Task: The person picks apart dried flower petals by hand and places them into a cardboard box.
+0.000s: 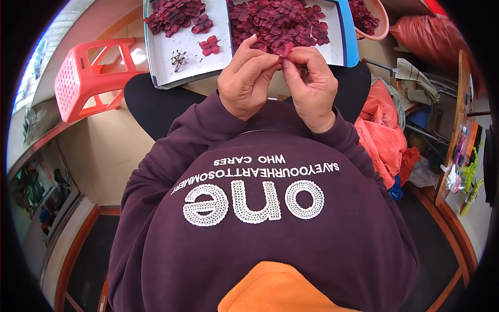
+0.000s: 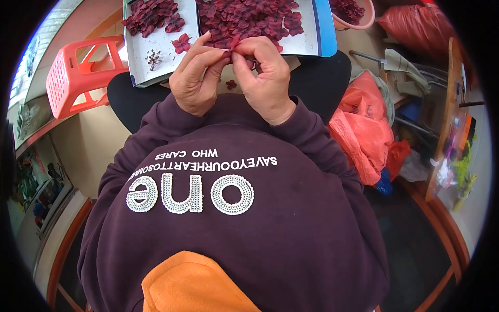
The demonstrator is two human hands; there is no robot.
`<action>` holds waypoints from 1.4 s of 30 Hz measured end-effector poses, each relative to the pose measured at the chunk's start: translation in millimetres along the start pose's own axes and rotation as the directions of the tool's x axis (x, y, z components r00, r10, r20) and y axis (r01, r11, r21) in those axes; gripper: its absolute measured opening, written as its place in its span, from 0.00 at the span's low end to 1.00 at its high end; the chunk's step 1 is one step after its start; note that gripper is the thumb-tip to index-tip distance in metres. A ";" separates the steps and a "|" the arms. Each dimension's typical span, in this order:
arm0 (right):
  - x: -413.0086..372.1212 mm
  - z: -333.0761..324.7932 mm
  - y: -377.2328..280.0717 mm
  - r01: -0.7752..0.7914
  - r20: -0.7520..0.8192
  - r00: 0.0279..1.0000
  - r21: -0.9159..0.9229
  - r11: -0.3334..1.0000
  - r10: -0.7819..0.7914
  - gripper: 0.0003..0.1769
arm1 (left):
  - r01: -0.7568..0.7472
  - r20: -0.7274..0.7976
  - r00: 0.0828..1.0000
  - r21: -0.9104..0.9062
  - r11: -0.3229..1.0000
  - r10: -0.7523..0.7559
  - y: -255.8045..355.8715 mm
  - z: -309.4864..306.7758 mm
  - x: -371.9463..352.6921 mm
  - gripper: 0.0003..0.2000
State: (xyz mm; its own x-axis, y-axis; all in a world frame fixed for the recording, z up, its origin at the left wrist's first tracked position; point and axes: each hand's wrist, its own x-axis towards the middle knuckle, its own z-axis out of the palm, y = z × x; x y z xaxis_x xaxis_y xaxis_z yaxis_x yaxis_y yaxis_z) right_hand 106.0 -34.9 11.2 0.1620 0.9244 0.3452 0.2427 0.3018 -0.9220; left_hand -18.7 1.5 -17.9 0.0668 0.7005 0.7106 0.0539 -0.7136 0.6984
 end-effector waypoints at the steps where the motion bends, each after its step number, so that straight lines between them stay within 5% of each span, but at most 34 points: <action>1: 0.0 -0.1 -0.5 -0.001 -0.002 1.000 -0.001 1.000 0.001 0.09 | 0.000 0.002 1.000 -0.002 1.000 0.000 2.0 -0.3 0.6 0.09; 6: 0.9 1.2 -5.4 0.106 0.024 0.994 -0.160 0.981 -0.103 0.07 | -0.007 0.046 0.999 0.112 0.994 0.002 11.4 -5.4 5.9 0.09; 10: -1.9 -0.4 -3.2 -0.087 0.017 0.996 -0.026 0.996 0.088 0.07 | -0.116 0.100 0.990 0.132 0.984 0.103 9.8 -6.4 10.1 0.09; 15: -3.1 -3.1 -3.9 -0.204 0.005 0.979 0.114 0.972 0.205 0.06 | -0.081 0.096 0.993 0.077 0.994 0.073 9.7 -5.0 9.0 0.09; 21: 8.5 -12.6 -5.6 -0.184 0.154 0.973 0.063 0.981 0.173 0.05 | -0.097 0.062 0.994 0.075 0.992 0.092 7.6 -4.6 7.1 0.10; 30: 12.6 -10.8 -12.3 -0.508 0.214 0.861 0.301 0.807 0.462 0.06 | -0.263 0.256 0.948 0.307 0.915 0.186 6.3 -10.1 6.5 0.12; 42: 12.6 -5.9 0.7 -0.476 0.191 0.880 0.360 0.802 0.436 0.07 | -0.122 0.282 0.958 0.282 0.951 0.040 15.2 -12.5 9.2 0.13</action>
State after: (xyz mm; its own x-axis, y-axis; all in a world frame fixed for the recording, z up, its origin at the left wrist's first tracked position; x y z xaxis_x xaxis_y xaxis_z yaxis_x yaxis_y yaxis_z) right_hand 113.8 -24.3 15.9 0.0655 0.9891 -0.1317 -0.2268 -0.1138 -0.9673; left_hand -29.7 -2.8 0.2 0.3475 0.6408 0.6846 0.3244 -0.7672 0.5534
